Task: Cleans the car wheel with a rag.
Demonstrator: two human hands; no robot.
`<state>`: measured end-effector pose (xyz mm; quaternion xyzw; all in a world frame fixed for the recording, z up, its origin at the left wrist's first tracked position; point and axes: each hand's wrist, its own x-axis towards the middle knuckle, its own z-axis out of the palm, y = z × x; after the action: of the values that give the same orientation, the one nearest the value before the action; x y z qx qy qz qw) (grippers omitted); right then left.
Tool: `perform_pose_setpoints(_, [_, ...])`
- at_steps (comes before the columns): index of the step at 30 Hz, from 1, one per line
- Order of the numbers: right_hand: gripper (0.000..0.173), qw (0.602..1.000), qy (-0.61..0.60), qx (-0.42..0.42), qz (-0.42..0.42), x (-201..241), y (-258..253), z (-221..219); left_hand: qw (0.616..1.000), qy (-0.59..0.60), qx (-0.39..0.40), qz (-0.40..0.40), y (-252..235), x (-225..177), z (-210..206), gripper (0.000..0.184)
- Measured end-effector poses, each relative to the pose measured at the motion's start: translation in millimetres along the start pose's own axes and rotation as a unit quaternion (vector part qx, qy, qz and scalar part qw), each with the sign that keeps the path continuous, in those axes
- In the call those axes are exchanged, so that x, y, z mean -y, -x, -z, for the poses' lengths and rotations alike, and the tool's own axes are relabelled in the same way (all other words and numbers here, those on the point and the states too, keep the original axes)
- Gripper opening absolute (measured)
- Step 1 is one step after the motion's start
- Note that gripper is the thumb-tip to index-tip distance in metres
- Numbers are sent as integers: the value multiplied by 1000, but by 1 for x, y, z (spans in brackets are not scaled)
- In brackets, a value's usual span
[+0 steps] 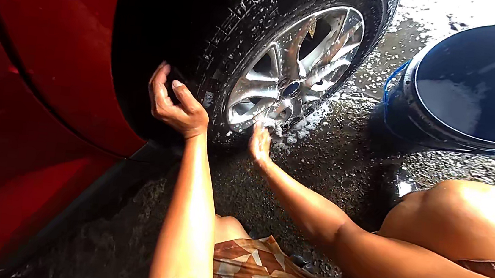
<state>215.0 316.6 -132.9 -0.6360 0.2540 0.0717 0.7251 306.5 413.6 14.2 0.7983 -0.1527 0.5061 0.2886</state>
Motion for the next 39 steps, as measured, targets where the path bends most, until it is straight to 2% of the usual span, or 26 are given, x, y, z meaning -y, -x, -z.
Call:
perform_pose_setpoints(2, [65,999,-9,43,-7,-15,0,-13,1000,5,-4,-2,0,0,-2,35])
perform_pose_setpoints(4, [62,999,-20,32,-31,-19,-5,-12,1000,8,-10,0,1,-2,-4,35])
perform_pose_setpoints(7, [75,992,-87,-47,-74,-3,-27,-6,1000,1,-15,-2,-1,-1,-3,35])
perform_pose_setpoints(9, [84,986,-132,-19,-97,3,-21,-5,1000,3,-9,-2,1,-1,-2,35])
perform_pose_setpoints(11, [78,987,-136,25,-85,3,-10,-1,1000,-3,-4,0,0,-4,-2,36])
perform_pose_setpoints(14, [62,989,-128,34,-62,7,1,-8,1000,-5,-6,2,-3,-2,-2,36])
perform_pose_setpoints(16, [57,988,-152,8,-38,8,2,-8,1000,0,-9,1,-1,-2,-4,35])
perform_pose_setpoints(20, [79,984,-159,-72,-36,11,-34,21,1000,5,-8,2,2,-2,-2,35])
perform_pose_setpoints(22, [76,985,-145,-85,-27,34,-28,25,1000,7,-10,3,-1,-4,-3,35])
perform_pose_setpoints(24, [68,993,-95,-59,33,45,9,9,1000,4,-11,1,-2,-2,-2,35])
perform_pose_setpoints(27, [56,983,38,-21,181,32,40,-13,1000,3,-6,5,1,-2,-2,35])
perform_pose_setpoints(29, [51,935,177,-26,307,29,23,-8,1000,2,-7,3,0,-1,-2,35])
perform_pose_setpoints(30, [50,910,229,-33,344,33,4,1,1000,4,-8,2,-1,0,-1,34])
perform_pose_setpoints(32, [51,881,282,-73,374,32,-33,14,1000,7,-9,1,0,0,-1,34])
perform_pose_setpoints(34, [50,861,298,-131,390,24,-42,5,1000,7,-8,2,1,-2,-1,34])
perform_pose_setpoints(36, [62,896,255,-95,352,25,-16,-24,1000,4,-9,3,0,-2,-2,35])
perform_pose_setpoints(39, [71,950,95,-37,297,34,40,-53,1000,1,-7,4,1,-2,-1,35])
